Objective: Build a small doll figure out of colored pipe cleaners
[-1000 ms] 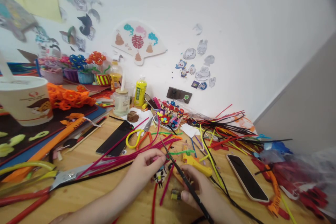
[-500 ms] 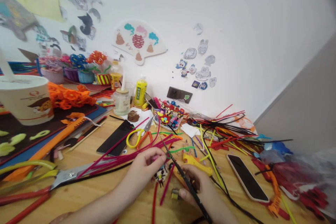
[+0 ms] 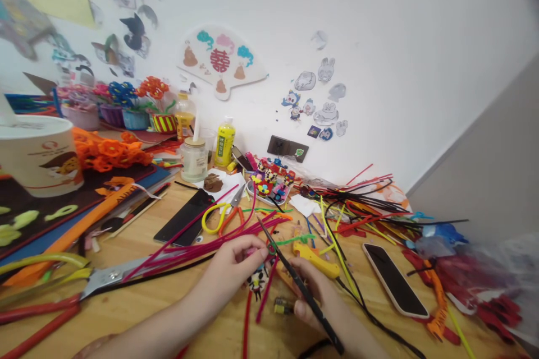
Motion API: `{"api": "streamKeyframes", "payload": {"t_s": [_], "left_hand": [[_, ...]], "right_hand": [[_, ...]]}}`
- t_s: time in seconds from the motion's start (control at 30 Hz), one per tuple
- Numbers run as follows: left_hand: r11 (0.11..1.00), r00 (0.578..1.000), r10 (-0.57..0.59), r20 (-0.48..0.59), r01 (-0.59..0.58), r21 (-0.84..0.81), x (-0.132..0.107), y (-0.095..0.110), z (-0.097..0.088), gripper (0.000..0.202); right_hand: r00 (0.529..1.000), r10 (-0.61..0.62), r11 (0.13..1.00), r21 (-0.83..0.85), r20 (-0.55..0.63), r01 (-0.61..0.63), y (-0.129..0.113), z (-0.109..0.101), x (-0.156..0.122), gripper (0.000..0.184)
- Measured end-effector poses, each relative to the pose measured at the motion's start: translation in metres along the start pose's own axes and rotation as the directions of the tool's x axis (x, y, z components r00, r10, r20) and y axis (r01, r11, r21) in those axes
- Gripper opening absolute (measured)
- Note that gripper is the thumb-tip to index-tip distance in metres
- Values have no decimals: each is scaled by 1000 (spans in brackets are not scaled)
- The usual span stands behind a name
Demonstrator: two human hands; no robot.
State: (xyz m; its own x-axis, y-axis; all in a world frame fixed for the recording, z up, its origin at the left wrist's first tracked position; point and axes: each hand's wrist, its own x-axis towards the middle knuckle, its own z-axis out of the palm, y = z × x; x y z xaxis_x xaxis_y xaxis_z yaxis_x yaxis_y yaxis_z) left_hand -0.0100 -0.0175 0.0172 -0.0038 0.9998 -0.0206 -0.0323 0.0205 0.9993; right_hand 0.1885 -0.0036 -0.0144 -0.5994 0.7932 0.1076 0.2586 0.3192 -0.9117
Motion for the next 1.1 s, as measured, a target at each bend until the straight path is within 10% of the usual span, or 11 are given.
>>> {"api": "streamKeyframes", "payload": {"t_s": [1.1], "left_hand": [[999,987,-43,158,43,5,-2,-10,7,24]], "right_hand": [[888,66,979,203,-454,31,1,7,13,45]]}}
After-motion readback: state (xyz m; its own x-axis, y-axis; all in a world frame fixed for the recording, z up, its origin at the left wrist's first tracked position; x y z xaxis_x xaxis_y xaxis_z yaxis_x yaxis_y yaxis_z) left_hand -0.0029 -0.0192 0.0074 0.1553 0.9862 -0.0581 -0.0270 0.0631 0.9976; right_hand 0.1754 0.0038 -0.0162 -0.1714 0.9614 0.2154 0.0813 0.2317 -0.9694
